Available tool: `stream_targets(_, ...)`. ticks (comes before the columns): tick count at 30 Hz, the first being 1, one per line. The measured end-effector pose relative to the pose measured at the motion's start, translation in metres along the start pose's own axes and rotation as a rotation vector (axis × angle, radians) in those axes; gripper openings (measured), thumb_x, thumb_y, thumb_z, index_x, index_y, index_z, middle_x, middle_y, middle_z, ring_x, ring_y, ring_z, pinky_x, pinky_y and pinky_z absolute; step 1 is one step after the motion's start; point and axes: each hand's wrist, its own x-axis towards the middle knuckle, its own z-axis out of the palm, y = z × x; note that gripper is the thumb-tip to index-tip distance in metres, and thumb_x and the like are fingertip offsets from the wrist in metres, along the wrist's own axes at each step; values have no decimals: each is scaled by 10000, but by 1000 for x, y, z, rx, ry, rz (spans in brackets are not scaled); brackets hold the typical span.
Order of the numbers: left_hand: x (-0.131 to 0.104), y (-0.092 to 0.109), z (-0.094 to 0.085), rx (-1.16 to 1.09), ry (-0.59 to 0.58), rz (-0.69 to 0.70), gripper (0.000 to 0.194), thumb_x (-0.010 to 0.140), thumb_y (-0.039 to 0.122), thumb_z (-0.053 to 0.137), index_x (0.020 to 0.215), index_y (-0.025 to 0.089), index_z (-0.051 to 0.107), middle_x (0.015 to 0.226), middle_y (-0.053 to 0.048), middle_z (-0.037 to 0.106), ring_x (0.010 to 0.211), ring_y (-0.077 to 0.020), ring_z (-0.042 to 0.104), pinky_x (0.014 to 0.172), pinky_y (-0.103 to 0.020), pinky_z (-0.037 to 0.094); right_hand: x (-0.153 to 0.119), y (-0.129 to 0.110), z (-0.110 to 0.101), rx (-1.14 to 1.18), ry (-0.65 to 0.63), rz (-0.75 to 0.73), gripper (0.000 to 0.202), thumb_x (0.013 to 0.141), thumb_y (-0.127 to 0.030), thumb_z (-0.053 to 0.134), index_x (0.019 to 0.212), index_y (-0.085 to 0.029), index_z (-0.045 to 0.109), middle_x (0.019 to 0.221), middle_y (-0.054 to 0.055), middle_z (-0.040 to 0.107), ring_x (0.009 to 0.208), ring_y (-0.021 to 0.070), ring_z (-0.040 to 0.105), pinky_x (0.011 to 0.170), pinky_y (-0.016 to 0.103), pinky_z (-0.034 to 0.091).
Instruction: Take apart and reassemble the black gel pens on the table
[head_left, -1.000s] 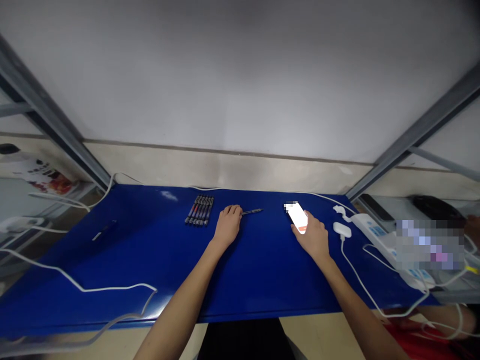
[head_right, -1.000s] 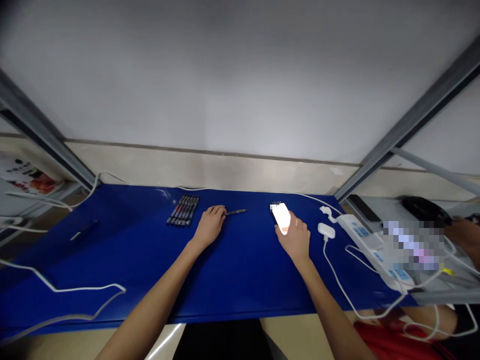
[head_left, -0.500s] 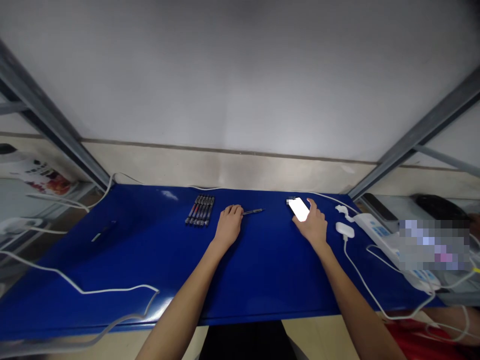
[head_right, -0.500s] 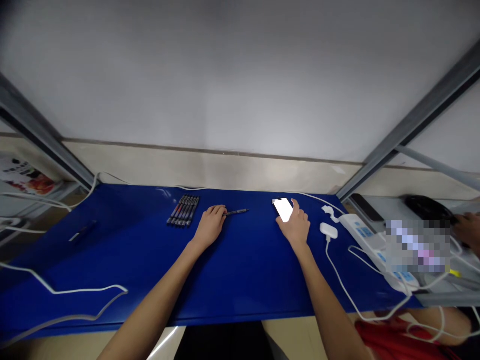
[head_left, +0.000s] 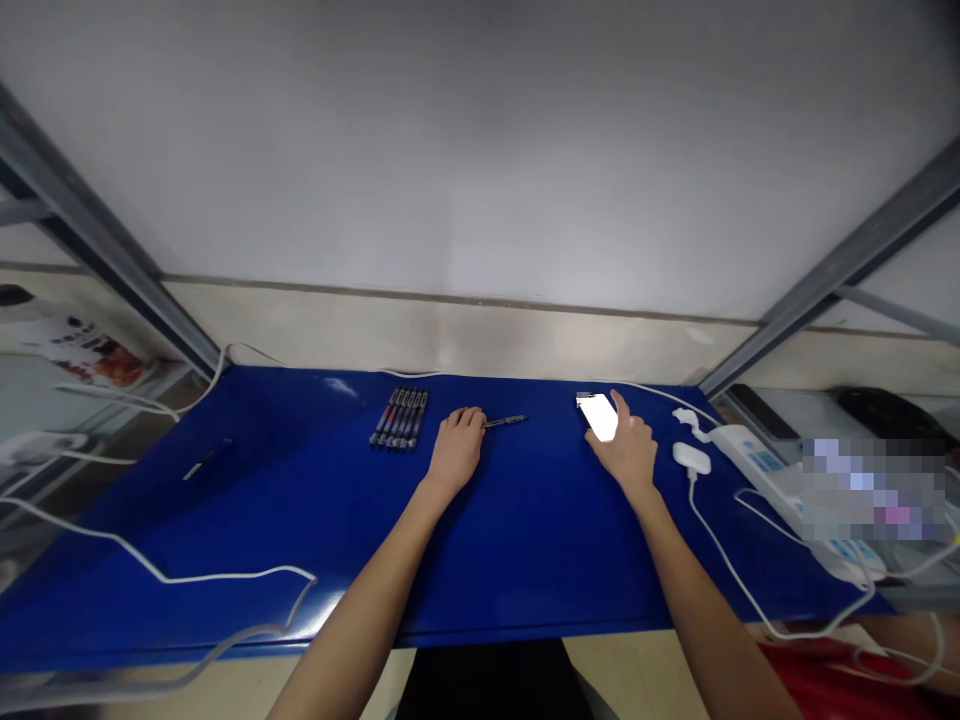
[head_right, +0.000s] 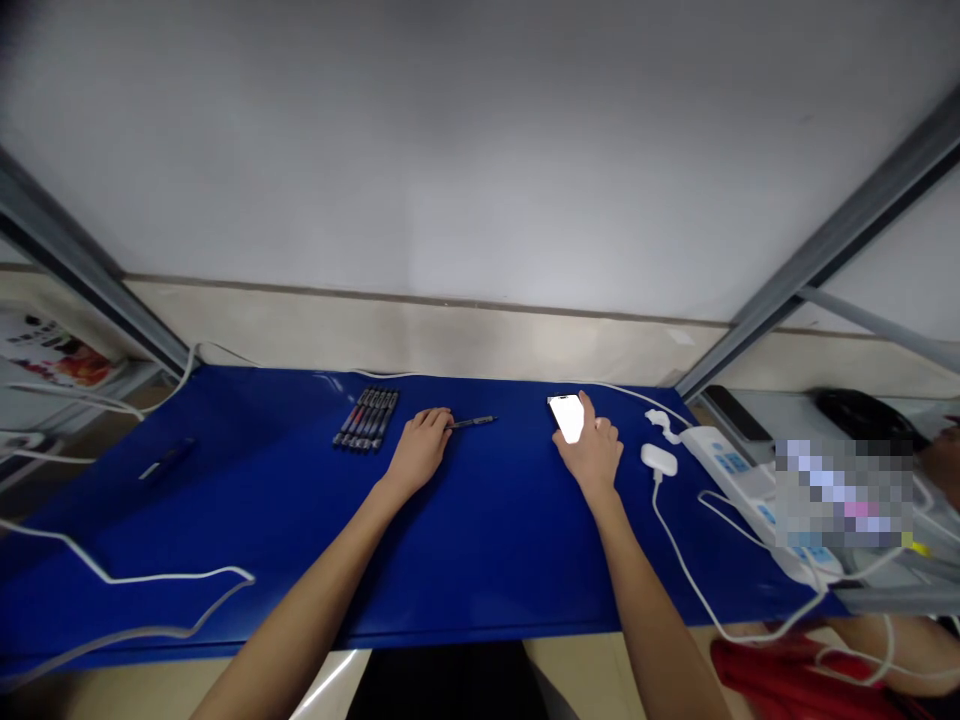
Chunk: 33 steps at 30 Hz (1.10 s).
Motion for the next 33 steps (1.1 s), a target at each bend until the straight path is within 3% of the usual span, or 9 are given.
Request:
stream_targets(4, 0, -1, 1, 7, 1, 7, 234, 968, 162, 403, 1140, 206, 557, 1334, -92, 566, 1254, -256, 467, 994, -422, 419, -1, 3, 6, 14, 9, 71, 835, 833, -612, 513, 1487, -159, 258, 1212, 198, 536, 1135, 383, 498, 901, 489, 388)
stream_targets(7, 1, -1, 1, 13, -2, 9, 233, 968, 162, 403, 1134, 208, 559, 1336, -89, 566, 1255, -255, 469, 991, -413, 420, 2, 7, 10, 19, -15, 162, 838, 788, -675, 530, 1383, -103, 384, 1262, 233, 507, 1196, 399, 449, 948, 537, 360)
stream_targets(10, 1, -1, 1, 19, -7, 4, 225, 967, 161, 406, 1123, 206, 562, 1329, -90, 570, 1245, -259, 477, 983, -413, 423, 9, 9, 11, 19, -68, 191, 769, 765, -669, 552, 1268, -91, 478, 1257, 238, 513, 1208, 392, 443, 967, 539, 362)
stream_targets(14, 1, 0, 0, 12, -10, 8, 214, 970, 169, 408, 1117, 205, 560, 1321, -88, 573, 1233, -262, 483, 967, -417, 431, 20, 8, 11, 4, -110, 210, 814, 714, -669, 592, 1251, -66, 486, 1260, 249, 518, 1219, 397, 448, 976, 528, 372)
stream_targets(21, 0, -2, 3, 6, 5, 9, 228, 964, 156, 411, 1127, 204, 563, 1329, -85, 572, 1244, -264, 469, 983, -422, 422, 37, 11, 12, -13, -194, 189, 927, 670, -700, 602, 1315, -51, 449, 1311, 273, 495, 1260, 411, 434, 991, 553, 359)
stream_targets(27, 0, -1, 2, -10, 4, 3, 216, 963, 162, 420, 1117, 214, 562, 1307, -89, 574, 1240, -258, 473, 985, -428, 417, 51, 6, -1, -82, -321, 189, 952, 680, -687, 629, 1351, -34, 458, 1345, 296, 488, 1296, 423, 418, 1001, 549, 350)
stream_targets(33, -1, -1, 0, -37, -9, 6, 215, 965, 151, 408, 1108, 208, 558, 1309, -85, 579, 1246, -253, 472, 988, -415, 414, 53, -3, -12, -179, -328, 89, 766, 689, -680, 634, 1108, -40, 663, 1157, 252, 632, 1159, 393, 551, 945, 474, 421)
